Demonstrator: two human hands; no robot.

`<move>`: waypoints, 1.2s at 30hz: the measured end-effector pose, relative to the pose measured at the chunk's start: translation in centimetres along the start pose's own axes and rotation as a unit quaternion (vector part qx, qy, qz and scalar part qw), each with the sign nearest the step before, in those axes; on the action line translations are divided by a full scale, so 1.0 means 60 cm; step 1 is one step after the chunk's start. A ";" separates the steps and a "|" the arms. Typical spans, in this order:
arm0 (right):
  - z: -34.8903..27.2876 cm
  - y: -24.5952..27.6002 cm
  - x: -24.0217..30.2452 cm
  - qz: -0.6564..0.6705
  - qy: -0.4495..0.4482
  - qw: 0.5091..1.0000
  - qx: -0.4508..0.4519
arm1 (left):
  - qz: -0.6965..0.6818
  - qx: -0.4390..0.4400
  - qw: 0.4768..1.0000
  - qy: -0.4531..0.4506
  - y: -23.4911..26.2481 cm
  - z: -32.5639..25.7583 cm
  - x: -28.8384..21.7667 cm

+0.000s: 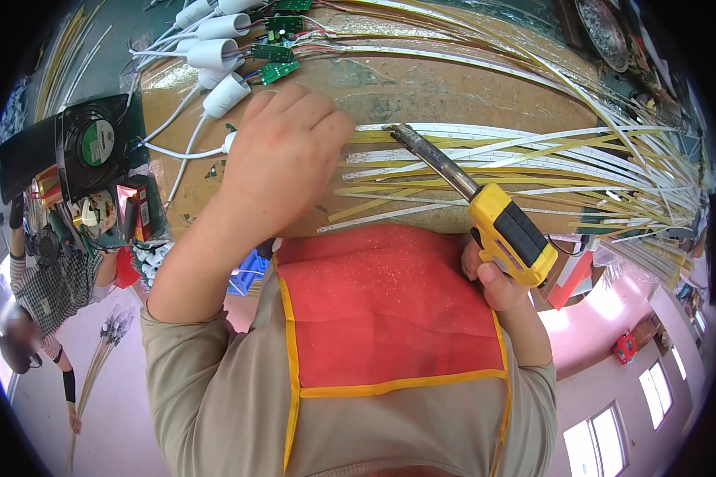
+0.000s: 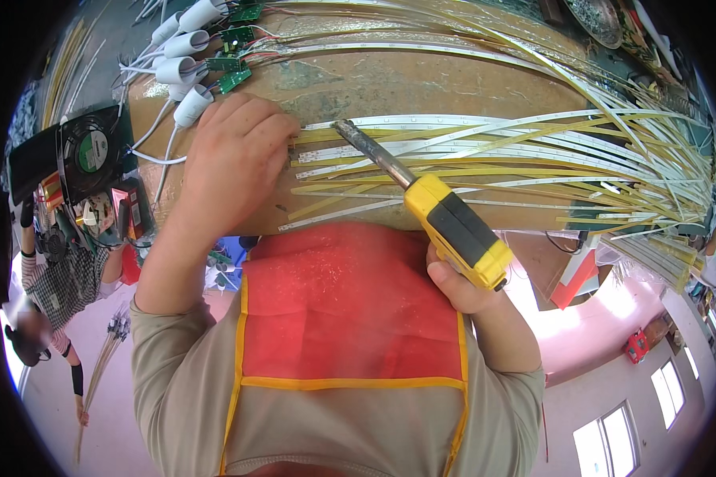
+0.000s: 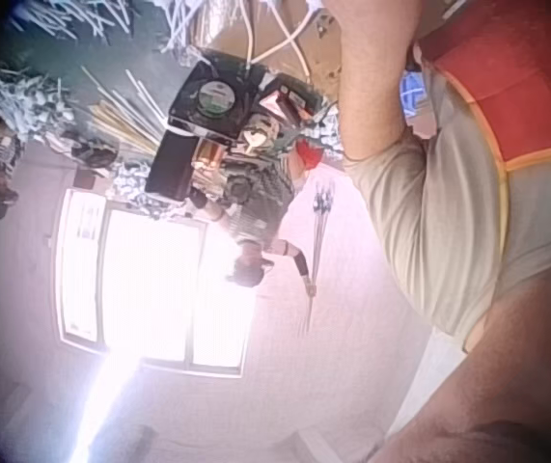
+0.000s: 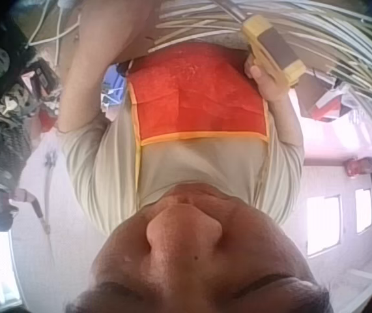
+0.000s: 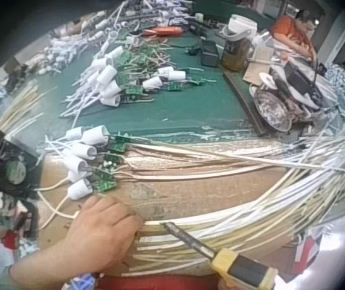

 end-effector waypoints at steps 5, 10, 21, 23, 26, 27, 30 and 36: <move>-0.002 0.003 -0.001 -0.005 -0.002 1.000 -0.014 | -0.020 0.003 1.000 0.006 0.000 0.004 0.004; 0.000 0.000 0.003 -0.021 0.007 1.000 0.001 | -0.054 0.001 0.998 0.011 -0.003 0.009 0.013; 0.000 0.001 0.003 -0.021 0.005 1.000 -0.003 | -0.101 0.018 0.995 0.015 -0.011 0.020 0.021; 0.001 0.001 0.003 -0.024 0.004 1.000 -0.003 | -0.104 0.020 0.994 0.013 -0.011 0.021 0.021; 0.000 0.000 0.001 0.004 -0.006 1.000 -0.009 | -0.105 0.026 0.994 0.012 -0.013 0.022 0.021; 0.001 -0.003 0.002 0.009 -0.003 1.000 -0.001 | -0.106 0.027 0.994 0.012 -0.013 0.021 0.021; 0.006 -0.010 0.007 0.005 0.010 1.000 0.008 | -0.109 0.034 0.993 0.015 -0.015 0.022 0.023; 0.016 -0.020 0.014 -0.029 0.029 0.999 -0.020 | -0.116 0.023 0.993 0.007 -0.012 0.022 0.022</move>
Point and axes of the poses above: each hand's wrist, its own z-axis towards the middle knuckle, its own y-axis out of the back of the hand, x = y × z, the point moved 10 cm from there along z, towards the middle knuckle, and after that the axes turned 7 degrees about -x, right-handed, at the moved point
